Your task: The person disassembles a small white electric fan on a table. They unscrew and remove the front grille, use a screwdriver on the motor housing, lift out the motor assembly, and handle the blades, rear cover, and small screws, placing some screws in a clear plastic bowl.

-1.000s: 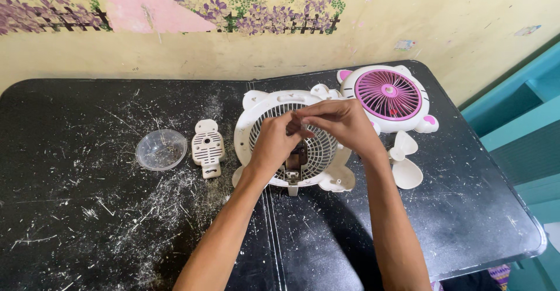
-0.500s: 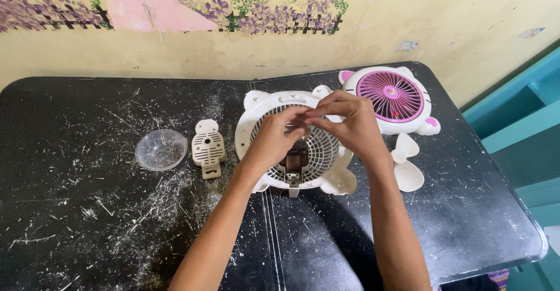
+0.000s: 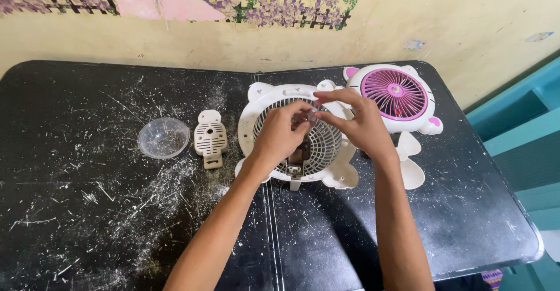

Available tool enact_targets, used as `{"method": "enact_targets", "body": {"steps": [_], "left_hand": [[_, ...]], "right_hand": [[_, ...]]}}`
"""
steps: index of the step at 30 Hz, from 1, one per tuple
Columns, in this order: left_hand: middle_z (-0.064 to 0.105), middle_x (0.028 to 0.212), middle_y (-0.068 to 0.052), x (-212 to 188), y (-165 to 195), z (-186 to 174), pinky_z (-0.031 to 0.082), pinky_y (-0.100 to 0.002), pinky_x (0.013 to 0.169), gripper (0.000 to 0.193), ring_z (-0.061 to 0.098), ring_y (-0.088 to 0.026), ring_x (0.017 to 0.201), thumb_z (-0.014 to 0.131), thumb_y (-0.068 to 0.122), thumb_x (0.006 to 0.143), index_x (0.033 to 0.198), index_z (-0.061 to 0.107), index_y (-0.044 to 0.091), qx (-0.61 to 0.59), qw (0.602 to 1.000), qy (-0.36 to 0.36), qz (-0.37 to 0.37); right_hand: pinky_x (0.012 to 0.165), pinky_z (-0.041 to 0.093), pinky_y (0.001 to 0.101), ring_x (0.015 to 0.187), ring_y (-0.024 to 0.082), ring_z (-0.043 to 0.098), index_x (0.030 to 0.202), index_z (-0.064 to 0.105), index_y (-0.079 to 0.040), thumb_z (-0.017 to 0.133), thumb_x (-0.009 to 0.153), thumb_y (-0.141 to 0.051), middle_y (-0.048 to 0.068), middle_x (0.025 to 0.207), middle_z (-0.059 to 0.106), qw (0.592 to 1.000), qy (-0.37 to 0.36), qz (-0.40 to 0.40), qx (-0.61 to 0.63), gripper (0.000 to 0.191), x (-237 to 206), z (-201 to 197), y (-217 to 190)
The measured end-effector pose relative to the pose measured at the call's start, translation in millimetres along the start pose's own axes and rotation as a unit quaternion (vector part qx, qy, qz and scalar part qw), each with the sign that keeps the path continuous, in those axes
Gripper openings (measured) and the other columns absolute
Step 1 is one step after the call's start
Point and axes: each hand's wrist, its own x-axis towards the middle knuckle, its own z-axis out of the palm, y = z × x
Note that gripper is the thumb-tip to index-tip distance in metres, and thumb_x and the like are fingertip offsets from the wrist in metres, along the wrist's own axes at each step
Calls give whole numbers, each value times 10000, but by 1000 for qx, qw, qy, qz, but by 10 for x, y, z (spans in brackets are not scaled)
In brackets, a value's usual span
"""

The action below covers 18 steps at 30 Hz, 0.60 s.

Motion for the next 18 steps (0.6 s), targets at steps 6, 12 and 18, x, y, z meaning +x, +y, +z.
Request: {"method": "enact_targets", "body": {"steps": [6,12,18], "left_hand": [[779,904,-121,2,44,49,625,-321,746,163,780,-201,871,772,58,865,979,668,4,41,998,38,-29],[750,846,-144,-12,215,69,596,-365,692,197,770,-254,792,747,34,877,984,591,-19,90,995,42,-14],[722,896,-208,20,329,-37,530,-451,736,206,714,-374,817,719,23,872,1043,606,-2,149,986,-10,75]], "right_hand": [[1142,426,413,1337,276,571,1243,698,-81,544,975,-3,104,1352,652,998,-45,-17,38,319,-178,204,305],[1151,407,462,1340,328,549,1115,756,-80,662,903,-32,93,1275,683,991,71,-60,-95,237,-253,382,467],[1203,306,502,1470,375,364,1162,776,-123,710,856,-93,120,1465,586,985,149,-31,-84,315,-278,336,592]]}}
